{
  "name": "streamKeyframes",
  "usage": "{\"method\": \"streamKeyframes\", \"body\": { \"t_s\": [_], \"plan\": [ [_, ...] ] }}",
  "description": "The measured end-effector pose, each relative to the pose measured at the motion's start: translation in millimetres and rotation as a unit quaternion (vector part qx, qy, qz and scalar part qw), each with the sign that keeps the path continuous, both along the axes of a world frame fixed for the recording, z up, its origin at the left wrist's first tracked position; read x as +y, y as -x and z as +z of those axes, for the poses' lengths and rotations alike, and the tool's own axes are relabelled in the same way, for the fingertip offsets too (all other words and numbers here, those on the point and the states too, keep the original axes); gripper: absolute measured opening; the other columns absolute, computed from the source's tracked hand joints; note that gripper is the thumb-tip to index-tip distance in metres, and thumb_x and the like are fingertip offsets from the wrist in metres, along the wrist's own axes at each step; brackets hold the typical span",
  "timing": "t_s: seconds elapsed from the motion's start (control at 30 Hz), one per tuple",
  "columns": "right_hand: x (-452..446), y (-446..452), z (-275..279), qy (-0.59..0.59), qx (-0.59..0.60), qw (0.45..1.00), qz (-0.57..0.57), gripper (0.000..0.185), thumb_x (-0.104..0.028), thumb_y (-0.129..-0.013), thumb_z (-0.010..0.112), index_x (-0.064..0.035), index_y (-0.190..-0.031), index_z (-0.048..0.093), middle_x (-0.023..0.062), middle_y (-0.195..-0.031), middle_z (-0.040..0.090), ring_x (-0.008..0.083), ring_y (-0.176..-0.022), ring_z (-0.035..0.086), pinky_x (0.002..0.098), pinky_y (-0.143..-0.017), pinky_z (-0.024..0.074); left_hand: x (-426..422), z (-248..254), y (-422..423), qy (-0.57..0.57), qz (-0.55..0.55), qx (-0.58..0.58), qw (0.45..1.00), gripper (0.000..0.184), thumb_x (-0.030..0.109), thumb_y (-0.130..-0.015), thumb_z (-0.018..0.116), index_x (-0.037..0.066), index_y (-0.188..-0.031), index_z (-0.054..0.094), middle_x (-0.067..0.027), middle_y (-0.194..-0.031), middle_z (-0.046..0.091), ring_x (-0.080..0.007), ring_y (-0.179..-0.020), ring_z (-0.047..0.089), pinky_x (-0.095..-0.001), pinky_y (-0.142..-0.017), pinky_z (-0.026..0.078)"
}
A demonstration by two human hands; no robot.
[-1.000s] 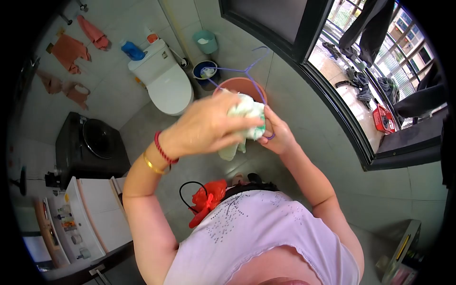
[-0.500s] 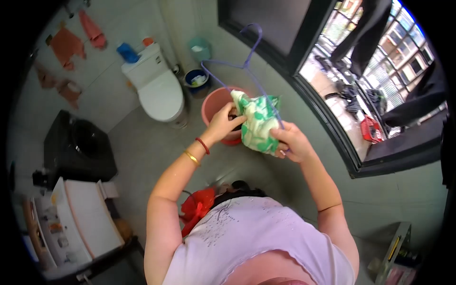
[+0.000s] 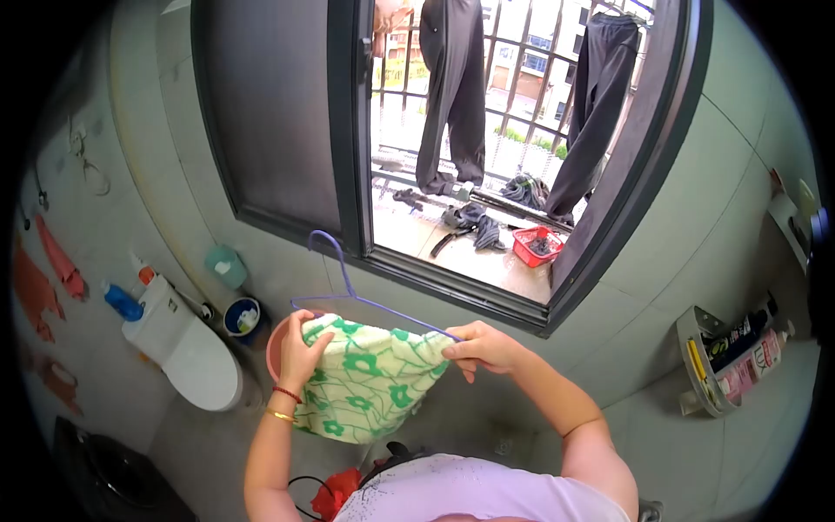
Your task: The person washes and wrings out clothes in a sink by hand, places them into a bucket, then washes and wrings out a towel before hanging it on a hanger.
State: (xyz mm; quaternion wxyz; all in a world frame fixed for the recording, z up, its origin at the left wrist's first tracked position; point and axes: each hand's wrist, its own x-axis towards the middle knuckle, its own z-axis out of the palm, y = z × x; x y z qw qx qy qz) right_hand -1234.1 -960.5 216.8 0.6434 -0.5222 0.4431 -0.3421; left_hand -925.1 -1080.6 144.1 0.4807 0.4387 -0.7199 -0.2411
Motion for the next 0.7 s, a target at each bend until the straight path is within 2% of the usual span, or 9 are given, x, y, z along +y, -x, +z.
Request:
{"method": "streamKeyframes", "body": {
  "t_s": [0.07,0.13,0.17,0.27,0.43,0.53,0.57,0.63,0.7],
  "plan": [
    [10,15,3,0.005,0.026,1.0,-0.003,0.021,-0.019,-0.081,0.06,0.0012,-0.089,0.06,-0.0004,-0.048,0.043,0.0071,-0.042,0.041,0.0263,-0.041,0.045,-8,4,-1,0.017,0.014,0.014,1.0,0.024,0.013,-0.077,0.061,0.003,-0.095,0.048,-0.0159,-0.087,0.059,-0.0316,-0.082,0.057,-0.0352,-0.069,0.044],
    [19,20,8,0.017,0.026,0.999,-0.021,0.021,-0.018,-0.081,0.06,0.0017,-0.089,0.06,0.0,-0.049,0.044,0.0073,-0.043,0.043,0.0265,-0.042,0.0458,-14,11,-1,0.099,0.08,-0.09,0.988,0.014,0.016,-0.083,0.054,0.005,-0.089,0.051,-0.0176,-0.076,0.06,-0.0355,-0.073,0.058,-0.0398,-0.06,0.044],
    [25,22,12,0.027,0.027,0.999,-0.038,0.021,-0.018,-0.08,0.061,0.0022,-0.088,0.06,0.0004,-0.049,0.045,0.0076,-0.044,0.044,0.0266,-0.043,0.0466,-16,11,-1,0.101,0.08,-0.087,0.988,0.014,0.016,-0.083,0.054,0.005,-0.089,0.051,-0.0176,-0.076,0.06,-0.0355,-0.073,0.058,-0.0398,-0.06,0.044],
    [40,29,34,0.044,0.061,0.996,-0.046,0.019,-0.016,-0.081,0.06,0.002,-0.088,0.06,0.0004,-0.053,0.048,0.0076,-0.047,0.048,0.0267,-0.047,0.0488,-35,3,-4,0.133,0.199,-0.151,0.959,0.018,0.023,-0.089,0.045,0.008,-0.083,0.05,-0.0167,-0.065,0.058,-0.0374,-0.061,0.056,-0.0454,-0.052,0.042],
    [49,41,52,0.1,0.148,0.982,-0.067,0.015,-0.015,-0.081,0.061,0.0,-0.083,0.061,0.003,-0.06,0.054,0.0086,-0.052,0.055,0.024,-0.05,0.0477,-38,3,3,0.148,0.21,-0.166,0.952,0.019,0.024,-0.089,0.044,0.007,-0.082,0.049,-0.0167,-0.065,0.058,-0.0374,-0.06,0.056,-0.0457,-0.051,0.042],
    [48,51,54,0.087,0.152,0.98,-0.097,0.016,-0.015,-0.082,0.059,0.0015,-0.082,0.06,0.0065,-0.067,0.058,0.0118,-0.055,0.059,0.0233,-0.051,0.0472,-33,13,14,0.154,0.211,-0.179,0.949,0.016,0.021,-0.088,0.046,0.007,-0.08,0.05,-0.0149,-0.067,0.058,-0.0343,-0.062,0.057,-0.0424,-0.052,0.043],
    [50,52,56,0.084,0.154,0.98,-0.098,0.016,-0.015,-0.082,0.059,0.0015,-0.082,0.06,0.0065,-0.067,0.058,0.0118,-0.055,0.059,0.0233,-0.051,0.0472,-32,18,18,0.18,0.199,-0.181,0.946,0.014,0.017,-0.086,0.048,0.006,-0.078,0.05,-0.0147,-0.074,0.058,-0.033,-0.069,0.056,-0.0409,-0.058,0.044],
    [60,55,63,0.027,-0.032,0.996,-0.081,0.017,-0.012,-0.083,0.056,0.0042,-0.087,0.059,0.0094,-0.069,0.06,0.0152,-0.057,0.061,0.0234,-0.052,0.0469,-30,28,32,0.205,0.187,-0.184,0.943,0.012,0.014,-0.085,0.05,0.005,-0.077,0.05,-0.0145,-0.082,0.058,-0.0316,-0.077,0.056,-0.0394,-0.063,0.044],
    [66,58,70,0.037,-0.041,0.994,-0.096,0.018,-0.011,-0.083,0.054,0.005,-0.089,0.059,0.0097,-0.069,0.061,0.0163,-0.057,0.061,0.0237,-0.052,0.047,-30,36,51,0.301,0.192,-0.141,0.924,0.011,0.008,-0.081,0.054,0.002,-0.074,0.048,-0.0146,-0.098,0.054,-0.0315,-0.092,0.049,-0.039,-0.078,0.041]
  ]
}}
